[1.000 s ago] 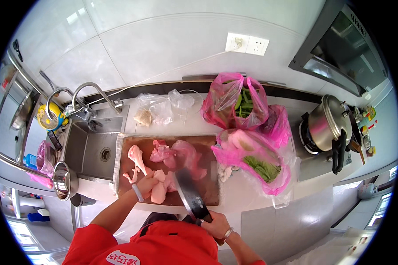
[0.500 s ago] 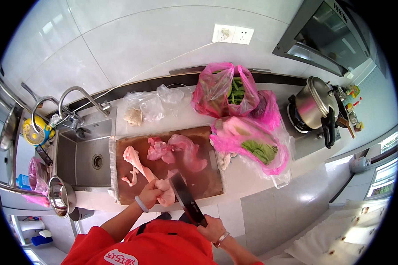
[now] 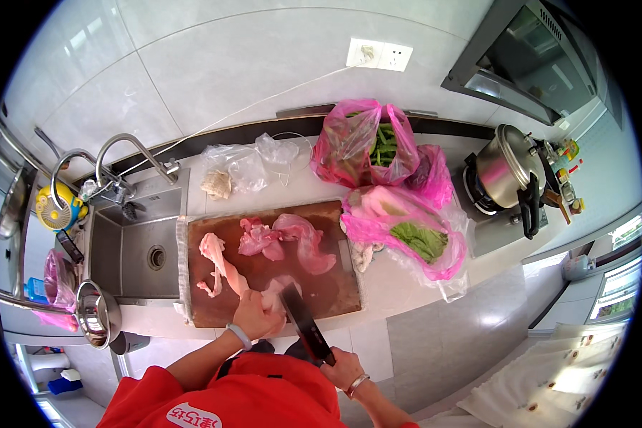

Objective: The person uses a cleaver to cut a long strip of raw pork belly into smaller pieces on a wooden cutting board. The person holds the meat with their left hand and chops with their right hand, separating the strip into individual chunks.

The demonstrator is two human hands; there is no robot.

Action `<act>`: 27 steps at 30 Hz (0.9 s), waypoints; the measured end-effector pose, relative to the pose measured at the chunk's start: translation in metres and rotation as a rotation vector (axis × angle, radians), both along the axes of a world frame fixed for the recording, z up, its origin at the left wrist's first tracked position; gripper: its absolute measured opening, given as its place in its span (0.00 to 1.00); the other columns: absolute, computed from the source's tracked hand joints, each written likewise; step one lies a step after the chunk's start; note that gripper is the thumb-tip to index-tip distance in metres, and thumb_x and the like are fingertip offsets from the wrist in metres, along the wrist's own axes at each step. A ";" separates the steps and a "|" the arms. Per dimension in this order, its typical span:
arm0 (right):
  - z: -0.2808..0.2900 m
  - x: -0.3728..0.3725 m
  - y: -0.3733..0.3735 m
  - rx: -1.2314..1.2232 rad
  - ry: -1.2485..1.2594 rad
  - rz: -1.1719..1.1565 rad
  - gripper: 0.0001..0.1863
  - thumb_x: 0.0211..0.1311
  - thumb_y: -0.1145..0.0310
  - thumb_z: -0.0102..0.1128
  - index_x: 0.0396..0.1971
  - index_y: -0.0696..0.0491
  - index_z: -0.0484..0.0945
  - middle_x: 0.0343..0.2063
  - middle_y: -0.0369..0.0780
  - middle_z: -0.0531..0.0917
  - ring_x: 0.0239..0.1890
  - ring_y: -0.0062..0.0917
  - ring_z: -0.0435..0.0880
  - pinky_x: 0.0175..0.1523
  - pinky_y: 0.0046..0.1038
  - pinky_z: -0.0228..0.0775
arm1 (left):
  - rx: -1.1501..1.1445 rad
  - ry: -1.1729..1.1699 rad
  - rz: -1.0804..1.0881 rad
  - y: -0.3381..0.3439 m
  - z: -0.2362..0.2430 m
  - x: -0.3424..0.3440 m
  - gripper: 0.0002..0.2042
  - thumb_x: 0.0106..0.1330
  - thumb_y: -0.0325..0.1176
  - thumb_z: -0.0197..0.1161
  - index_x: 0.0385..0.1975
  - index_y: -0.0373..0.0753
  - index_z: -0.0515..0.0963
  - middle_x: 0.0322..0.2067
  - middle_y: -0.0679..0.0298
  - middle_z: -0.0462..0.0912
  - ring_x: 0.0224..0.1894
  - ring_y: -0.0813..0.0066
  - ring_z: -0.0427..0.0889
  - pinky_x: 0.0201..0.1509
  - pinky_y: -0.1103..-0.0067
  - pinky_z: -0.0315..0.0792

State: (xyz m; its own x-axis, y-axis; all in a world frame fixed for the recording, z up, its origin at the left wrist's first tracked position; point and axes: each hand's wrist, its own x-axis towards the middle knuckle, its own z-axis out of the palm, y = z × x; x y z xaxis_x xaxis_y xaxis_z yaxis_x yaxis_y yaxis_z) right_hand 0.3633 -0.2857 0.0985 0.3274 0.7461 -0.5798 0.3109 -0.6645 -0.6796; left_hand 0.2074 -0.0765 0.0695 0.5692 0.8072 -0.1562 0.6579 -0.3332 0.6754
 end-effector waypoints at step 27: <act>-0.011 0.016 -0.001 0.051 -0.203 0.136 0.11 0.46 0.63 0.57 0.25 0.57 0.73 0.21 0.49 0.80 0.28 0.48 0.79 0.36 0.44 0.72 | 0.157 0.188 -0.353 0.031 -0.005 -0.019 0.26 0.49 0.29 0.59 0.52 0.40 0.66 0.42 0.51 0.74 0.46 0.51 0.74 0.53 0.66 0.68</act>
State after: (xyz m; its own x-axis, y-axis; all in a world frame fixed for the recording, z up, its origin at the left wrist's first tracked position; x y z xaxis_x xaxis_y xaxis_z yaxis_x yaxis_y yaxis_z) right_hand 0.3798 -0.2867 0.0872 0.3273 0.8182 -0.4726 0.5288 -0.5731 -0.6260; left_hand 0.1881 -0.0457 0.0644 0.7885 0.5898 -0.1742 0.5914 -0.6496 0.4778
